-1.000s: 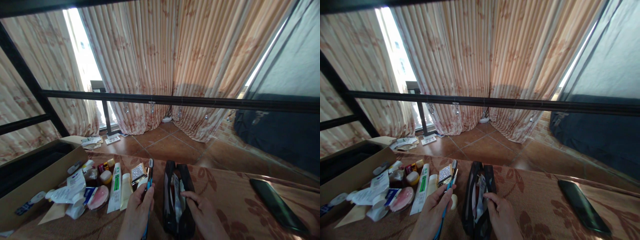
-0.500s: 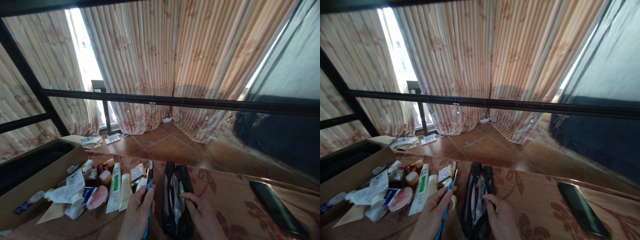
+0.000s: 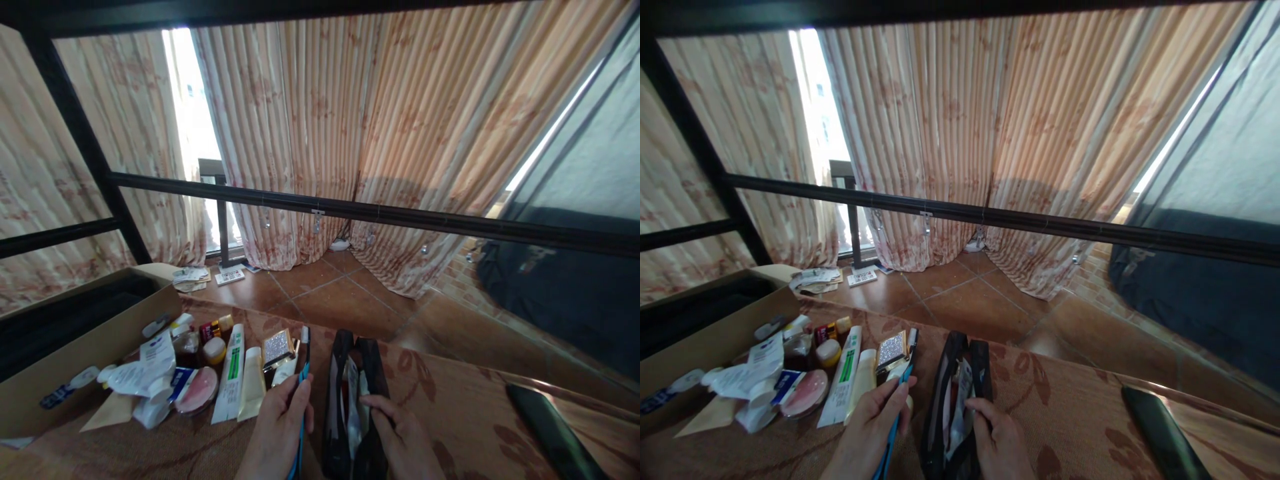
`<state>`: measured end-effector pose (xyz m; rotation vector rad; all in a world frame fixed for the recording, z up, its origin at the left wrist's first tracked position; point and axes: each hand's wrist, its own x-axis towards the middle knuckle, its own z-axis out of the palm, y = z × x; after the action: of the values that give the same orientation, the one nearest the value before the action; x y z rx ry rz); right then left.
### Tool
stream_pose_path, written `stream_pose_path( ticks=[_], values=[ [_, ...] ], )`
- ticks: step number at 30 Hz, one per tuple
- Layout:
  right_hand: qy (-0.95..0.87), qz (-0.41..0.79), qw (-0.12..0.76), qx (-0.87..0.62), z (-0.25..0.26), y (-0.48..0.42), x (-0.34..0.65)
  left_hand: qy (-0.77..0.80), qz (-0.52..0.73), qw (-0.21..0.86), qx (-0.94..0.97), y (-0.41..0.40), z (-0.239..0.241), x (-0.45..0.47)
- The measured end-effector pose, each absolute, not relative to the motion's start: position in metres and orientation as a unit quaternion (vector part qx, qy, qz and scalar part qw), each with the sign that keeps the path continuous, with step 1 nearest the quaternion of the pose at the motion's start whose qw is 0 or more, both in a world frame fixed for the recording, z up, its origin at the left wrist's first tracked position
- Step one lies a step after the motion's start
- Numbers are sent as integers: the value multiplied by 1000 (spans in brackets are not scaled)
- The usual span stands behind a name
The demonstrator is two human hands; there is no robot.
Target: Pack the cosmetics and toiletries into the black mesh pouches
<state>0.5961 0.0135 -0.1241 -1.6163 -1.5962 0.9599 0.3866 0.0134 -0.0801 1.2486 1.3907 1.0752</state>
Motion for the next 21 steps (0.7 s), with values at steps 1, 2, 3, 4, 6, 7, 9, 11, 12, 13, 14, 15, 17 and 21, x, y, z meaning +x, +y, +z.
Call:
stream_pose_path(
  ticks=[1, 2, 3, 4, 6, 7, 9, 11, 12, 13, 14, 15, 17, 21],
  values=[
    [-612, 369, 328, -617, -124, 14, 596, 569, 441, 472, 509, 13, -81, 386],
    [-614, 371, 326, -616, -123, 14, 596, 568, 443, 471, 510, 14, -83, 386],
    [-614, 372, 326, -615, -122, 13, 596, 567, 444, 468, 513, 14, -84, 386],
    [-614, 371, 328, -614, -121, 13, 595, 564, 445, 465, 518, 14, -85, 386],
    [-614, 369, 333, -613, -120, 13, 595, 559, 448, 457, 527, 14, -87, 385],
    [-614, 367, 335, -613, -119, 13, 594, 560, 448, 457, 526, 14, -87, 385],
    [-614, 364, 337, -614, -119, 12, 594, 562, 448, 464, 518, 14, -86, 385],
    [-611, 361, 339, -617, -119, 12, 594, 563, 448, 475, 506, 14, -86, 386],
    [-610, 360, 340, -618, -120, 12, 595, 562, 449, 478, 504, 14, -86, 386],
    [-610, 361, 340, -618, -121, 12, 595, 560, 451, 478, 504, 15, -86, 386],
    [-610, 362, 339, -618, -121, 12, 595, 558, 452, 476, 507, 15, -86, 386],
    [-611, 363, 336, -618, -122, 12, 595, 558, 452, 474, 510, 15, -86, 386],
    [-612, 363, 335, -617, -122, 13, 596, 559, 451, 472, 512, 15, -86, 386],
    [-613, 361, 339, -616, -121, 13, 595, 559, 452, 477, 506, 14, -83, 386]
  ],
)
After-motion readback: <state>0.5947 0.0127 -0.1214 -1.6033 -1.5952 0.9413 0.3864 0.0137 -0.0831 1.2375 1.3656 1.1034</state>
